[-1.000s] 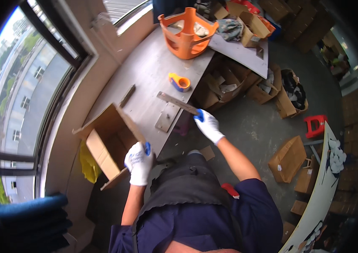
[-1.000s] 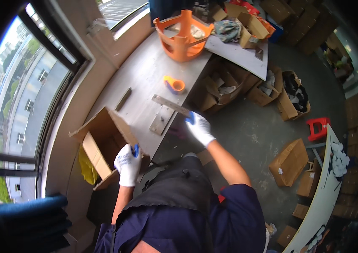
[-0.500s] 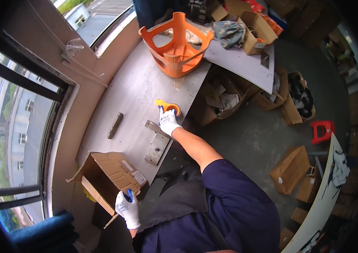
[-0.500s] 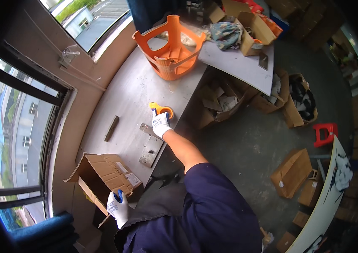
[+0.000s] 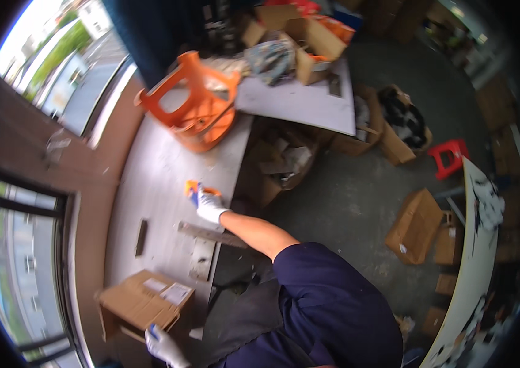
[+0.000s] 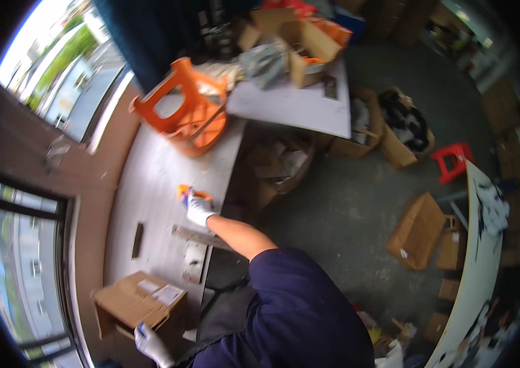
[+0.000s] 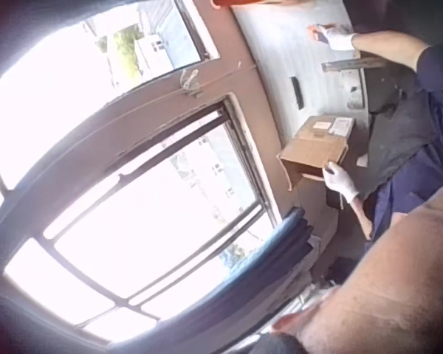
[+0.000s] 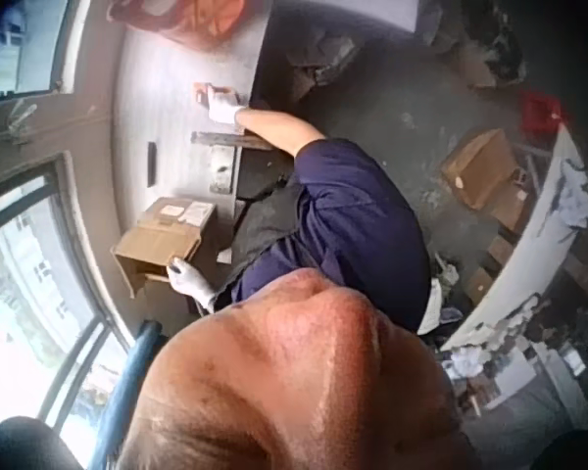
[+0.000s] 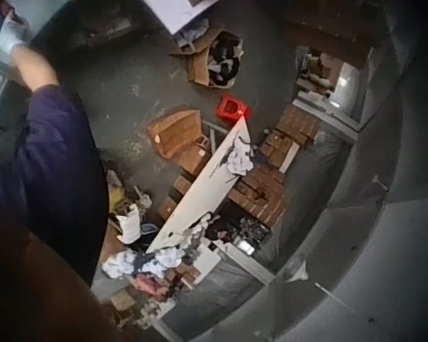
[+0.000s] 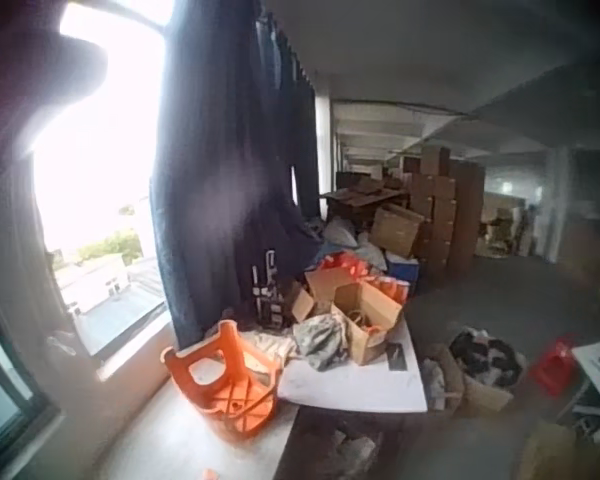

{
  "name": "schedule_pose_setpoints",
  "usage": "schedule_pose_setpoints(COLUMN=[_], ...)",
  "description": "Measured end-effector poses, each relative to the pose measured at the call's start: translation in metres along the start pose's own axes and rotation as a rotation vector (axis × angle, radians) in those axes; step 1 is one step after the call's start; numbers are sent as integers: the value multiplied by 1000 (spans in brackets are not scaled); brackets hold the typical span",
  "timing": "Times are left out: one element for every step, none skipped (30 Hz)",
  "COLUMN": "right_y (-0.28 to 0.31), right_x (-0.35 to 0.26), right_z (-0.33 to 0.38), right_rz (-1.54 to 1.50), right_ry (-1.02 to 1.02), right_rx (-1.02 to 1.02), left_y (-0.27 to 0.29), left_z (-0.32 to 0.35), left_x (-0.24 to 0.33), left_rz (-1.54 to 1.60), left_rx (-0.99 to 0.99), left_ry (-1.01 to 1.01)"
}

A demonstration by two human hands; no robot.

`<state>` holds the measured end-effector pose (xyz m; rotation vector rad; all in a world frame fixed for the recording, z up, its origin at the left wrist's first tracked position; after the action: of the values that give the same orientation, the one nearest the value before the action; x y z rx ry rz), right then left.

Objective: The person tapes a cardboard box using a handheld tape dispenser. They apply tape to the seams of the box, rotate it to seal different sides, and then place a yellow plastic bag inside the box before sealing it completely.

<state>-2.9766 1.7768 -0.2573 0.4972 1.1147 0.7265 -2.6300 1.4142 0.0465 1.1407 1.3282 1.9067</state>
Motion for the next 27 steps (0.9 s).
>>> schedule_pose_setpoints(right_y=[13,34,54,75,93,109,118,134,137,139,146,152,159,173,178,175,163,149,133,115,97,106,101,99,111,98,91], right_x=[-20,-38,-49,-41,-45,-47,-42,-67,-71,-78,-81,-78,-68,-72,-54,-42,-24,-18,-21,-28,-39,-73,-84,-95,-118,-108,-83], right_z=[11,29,49,60,72,89,98,131,143,154,167,176,189,205,207,206,199,192,184,189,196,215,217,225,240,231,213], right_rz=[-168,-345,-403,-590,-852,-1111,-1251,-1424,-1474,-1518,-1588,-1641,-1700,-1782,-1419,-1048,-781,-998,-1213,-1579,-1942,-1956,-1929,-1900,-1919,-1776,-1622], right_ry=[74,146,97,169,275,389,443,451,510,567,565,553,541,438,534,567,584,590,571,437,225,518,474,429,473,460,459], right_rx=[-4,-4,-57,2,-83,-176,-229,-492,-578,-680,-678,-689,-676,-609,-416,-235,-182,-322,-490,-694,-863,-1162,-1115,-1065,-1029,-870,-696], left_y=[39,68,74,79,82,87,89,88,79,64,52,45,38,12,-26,-39,-54,-57,-64,-60,-54,-50,-45,-40,-36,-31,-19], left_z=[20,38,38,30,26,20,11,8,3,0,11,23,35,32,9,16,10,9,9,17,27,32,34,38,42,49,53], left_x=[19,36,29,12,-19,-46,-57,-53,-44,-33,-35,-43,-53,-71,-98,-124,-155,-137,-147,-139,-141,-139,-129,-121,-121,-121,-96], left_rz=[127,245,350,458,570,680,792,770,740,709,660,585,509,997,938,868,1045,1658,1893,1887,1712,1537,1413,1287,1105,922,876], left_rx=[91,175,219,241,275,307,338,315,279,251,241,231,219,253,7,222,190,199,231,261,235,212,235,251,258,256,192], left_ry=[111,217,198,156,135,122,110,31,-53,-125,-159,-177,-181,20,-17,34,34,175,329,306,210,117,66,25,117,207,250])
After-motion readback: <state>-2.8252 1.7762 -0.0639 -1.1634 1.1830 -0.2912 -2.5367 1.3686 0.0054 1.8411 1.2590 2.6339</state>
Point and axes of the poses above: each hand's wrist, its own z-axis away from the middle knuckle, its own y-axis out of the back of the hand, x = y × z, the point moved 8 cm from there along -z, towards the middle knuckle, and after that the axes turned 10 degrees about -x, right-handed, at the moved point
